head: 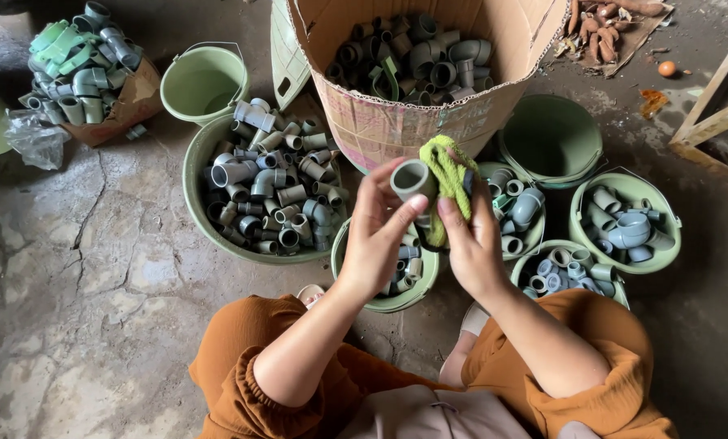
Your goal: The person sits on the floor and wipes small gray plastic plumbing fittings with a green cloth. They pick each fitting from a bucket, wipe it, and place it into a large cardboard box. The process is repeated for multiple fittings throughout the clip.
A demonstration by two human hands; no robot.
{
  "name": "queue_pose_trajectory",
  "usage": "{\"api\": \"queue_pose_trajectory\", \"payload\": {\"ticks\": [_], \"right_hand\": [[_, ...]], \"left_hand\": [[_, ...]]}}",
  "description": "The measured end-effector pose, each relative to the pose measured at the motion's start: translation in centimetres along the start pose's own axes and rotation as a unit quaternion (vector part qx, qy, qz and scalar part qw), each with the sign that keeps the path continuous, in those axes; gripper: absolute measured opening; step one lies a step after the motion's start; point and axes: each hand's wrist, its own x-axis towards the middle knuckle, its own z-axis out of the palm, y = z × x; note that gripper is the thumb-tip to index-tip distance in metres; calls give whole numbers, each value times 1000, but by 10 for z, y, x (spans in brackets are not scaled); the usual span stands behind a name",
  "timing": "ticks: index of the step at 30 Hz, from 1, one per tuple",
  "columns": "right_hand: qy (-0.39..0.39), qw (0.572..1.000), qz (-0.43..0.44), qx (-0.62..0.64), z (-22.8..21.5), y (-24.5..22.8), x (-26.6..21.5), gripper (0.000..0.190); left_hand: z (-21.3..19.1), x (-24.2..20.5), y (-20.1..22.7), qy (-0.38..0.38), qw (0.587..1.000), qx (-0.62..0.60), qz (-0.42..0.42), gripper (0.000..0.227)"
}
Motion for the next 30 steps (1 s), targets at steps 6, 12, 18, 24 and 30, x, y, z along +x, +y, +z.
{"api": "queue_pose_trajectory", "payload": {"ticks": [6,12,18,24,30], "right_hand": [[-17,974,-61,-216,-8,5,-5,57],[-30,988,146,-42,-22,31,7,51],[-43,900,-170,-398,-10,55,-35,74],[-74,821,-265,-499,-4,29,-35,50],[-75,776,-208,-590,-36,19,-26,15]], "left_hand": [[3,-1,-17,18,992,-99,-75,45],[-13,10,-66,57,952,-232,-192,48],[-17,20,-59,193,869,-325,-319,55],[-11,21,-45,241,834,-328,-372,51],[-29,31,-29,200,878,-327,-285,53]]}}
